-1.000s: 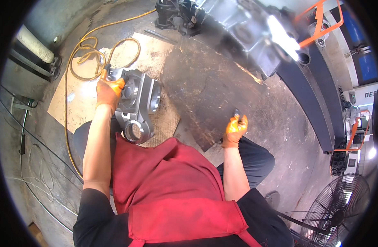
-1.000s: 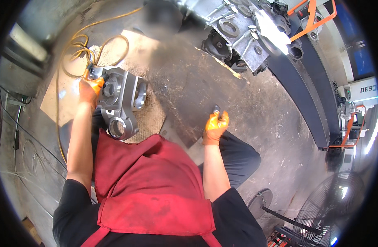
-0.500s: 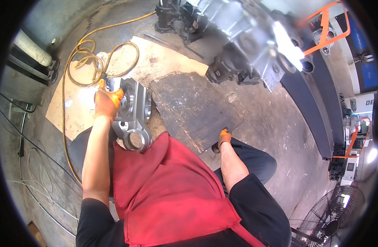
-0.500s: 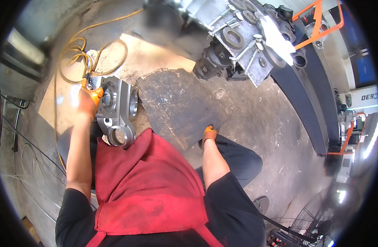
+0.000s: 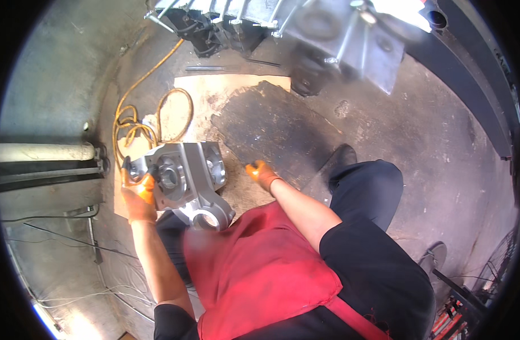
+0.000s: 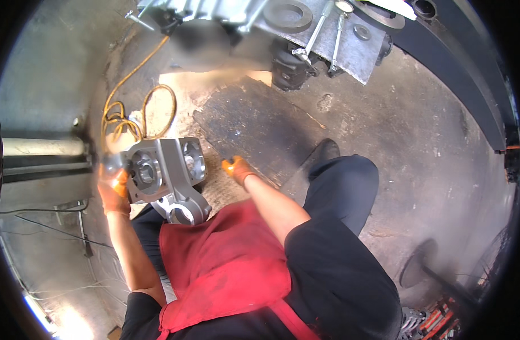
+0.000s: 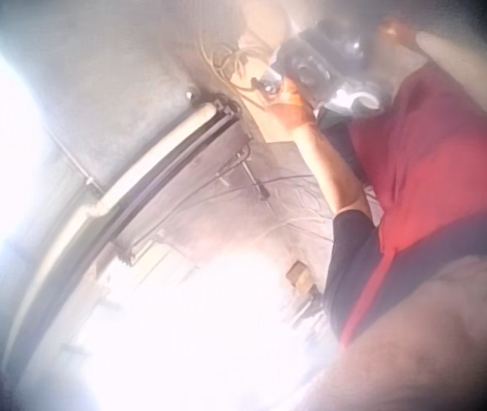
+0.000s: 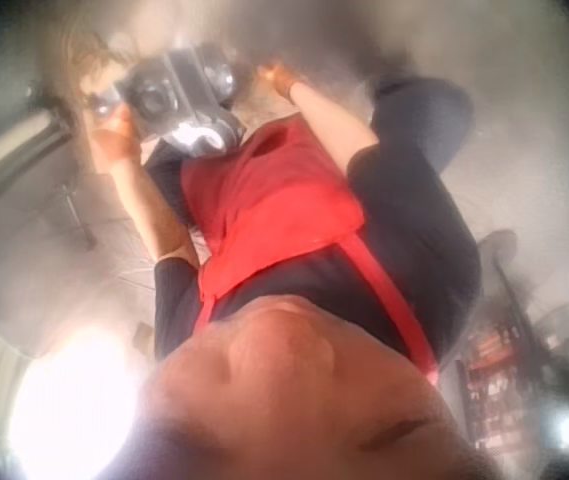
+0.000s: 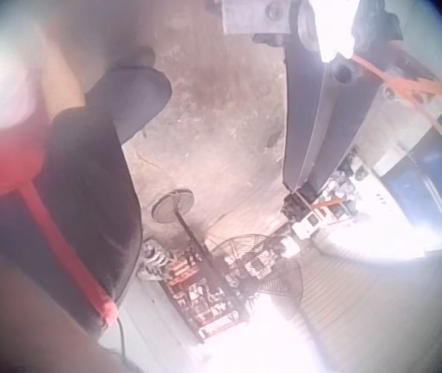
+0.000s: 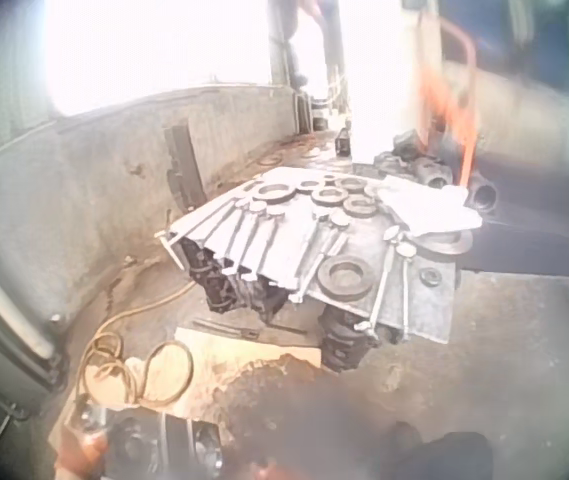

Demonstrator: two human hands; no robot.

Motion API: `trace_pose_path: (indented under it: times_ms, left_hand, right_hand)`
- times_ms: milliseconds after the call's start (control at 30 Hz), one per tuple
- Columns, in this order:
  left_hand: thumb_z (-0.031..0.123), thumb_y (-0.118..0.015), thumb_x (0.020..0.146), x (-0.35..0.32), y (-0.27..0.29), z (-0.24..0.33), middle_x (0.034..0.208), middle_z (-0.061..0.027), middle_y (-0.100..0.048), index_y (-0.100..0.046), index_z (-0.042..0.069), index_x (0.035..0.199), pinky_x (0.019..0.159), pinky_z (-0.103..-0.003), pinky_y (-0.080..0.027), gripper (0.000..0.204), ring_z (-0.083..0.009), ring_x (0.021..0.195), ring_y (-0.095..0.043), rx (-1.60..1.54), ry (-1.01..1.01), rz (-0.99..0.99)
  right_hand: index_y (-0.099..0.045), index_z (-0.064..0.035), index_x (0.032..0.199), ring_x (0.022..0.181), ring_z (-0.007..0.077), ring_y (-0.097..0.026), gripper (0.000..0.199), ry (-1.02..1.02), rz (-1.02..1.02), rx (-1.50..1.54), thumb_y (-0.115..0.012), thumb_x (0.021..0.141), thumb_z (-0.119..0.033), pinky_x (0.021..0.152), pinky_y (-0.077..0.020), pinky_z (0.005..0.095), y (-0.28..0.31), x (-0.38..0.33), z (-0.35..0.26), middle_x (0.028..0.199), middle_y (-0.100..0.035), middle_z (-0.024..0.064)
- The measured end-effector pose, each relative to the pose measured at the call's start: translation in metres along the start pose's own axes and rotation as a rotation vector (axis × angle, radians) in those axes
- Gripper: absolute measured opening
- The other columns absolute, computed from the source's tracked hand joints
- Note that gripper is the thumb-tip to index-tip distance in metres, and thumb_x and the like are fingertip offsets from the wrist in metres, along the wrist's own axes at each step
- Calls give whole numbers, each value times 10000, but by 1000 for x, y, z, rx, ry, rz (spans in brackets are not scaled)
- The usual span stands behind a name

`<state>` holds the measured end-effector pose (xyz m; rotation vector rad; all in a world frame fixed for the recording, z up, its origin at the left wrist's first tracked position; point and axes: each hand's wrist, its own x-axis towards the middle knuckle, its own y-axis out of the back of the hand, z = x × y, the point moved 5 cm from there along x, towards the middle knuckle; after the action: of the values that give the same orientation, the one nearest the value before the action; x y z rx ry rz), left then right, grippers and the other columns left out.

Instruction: The person picks up a metal engine component and uses a dial bore gauge to measure internal dimensions across multiple circular openings, then returns to a workbench to select other gauges for further measurements.

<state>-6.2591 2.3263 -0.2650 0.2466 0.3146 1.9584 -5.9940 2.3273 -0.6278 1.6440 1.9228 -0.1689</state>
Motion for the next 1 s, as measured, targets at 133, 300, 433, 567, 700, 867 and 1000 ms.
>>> trace_pose_path:
  times_ms: [133, 300, 433, 567, 700, 867, 1000]
  left_hand:
    - [184, -758, 838, -4, -30, 30, 982, -68, -669, -443, -1, 1463, 750, -281, -506, 724, -135, 860, -620, 164, -132, -138]
    - [-10, -641, 936, 27, -88, 30, 1032, -82, -663, -493, 2, 1358, 727, -253, -536, 448, -133, 832, -646, 348, -82, -292]
    - [14, -678, 904, 27, -149, 13, 1001, -64, -652, -428, -10, 1413, 741, -236, -511, 568, -112, 815, -611, 220, 6, -408]
    - [113, -694, 878, 36, -192, 37, 827, -39, -659, -513, -20, 1280, 641, -317, -479, 461, -138, 709, -578, 649, -43, -409]
    - [393, -687, 800, 44, -192, 34, 986, -321, -693, -327, -24, 1495, 915, -462, -521, 887, -449, 1000, -673, 957, -194, -355]
    - [410, -666, 817, 24, -173, 37, 1036, -309, -694, -274, 18, 1557, 939, -460, -505, 924, -422, 1046, -668, 1001, -243, -251]
    - [432, -677, 833, 20, -178, 42, 1089, -318, -680, -355, -18, 1519, 953, -439, -496, 881, -433, 1080, -652, 942, -176, -310]
  right_hand:
    - [-521, 53, 1355, 1145, 381, -628, 674, 267, -123, 262, -673, 920, -438, 958, -491, 427, -64, -29, -90, 1192, -651, 298]
    - [-461, 9, 1413, 1060, 363, -683, 648, 263, 25, 311, -646, 941, -394, 873, -525, 431, -47, -10, -90, 1126, -693, 258]
    - [-409, 1, 1481, 1241, 435, -584, 744, 44, -52, 151, -630, 923, -440, 1011, -485, 412, 0, 2, -72, 1302, -592, 334]
    - [-519, 6, 1365, 1222, 454, -585, 621, -32, 50, 142, -604, 940, -437, 993, -499, 449, 37, 5, -75, 1290, -595, 338]
    - [-622, -1, 1255, 1125, 414, -657, 593, -104, 363, 62, -647, 858, -441, 931, -519, 438, 43, 17, -41, 1174, -684, 266]
    - [-638, 18, 1263, 1206, 422, -610, 639, -80, 300, 110, -655, 852, -471, 1024, -476, 431, 75, -4, -65, 1239, -653, 285]
    - [-602, 38, 1304, 1195, 440, -601, 644, 148, 387, -73, -636, 891, -455, 1021, -482, 431, 122, -68, -146, 1227, -644, 305]
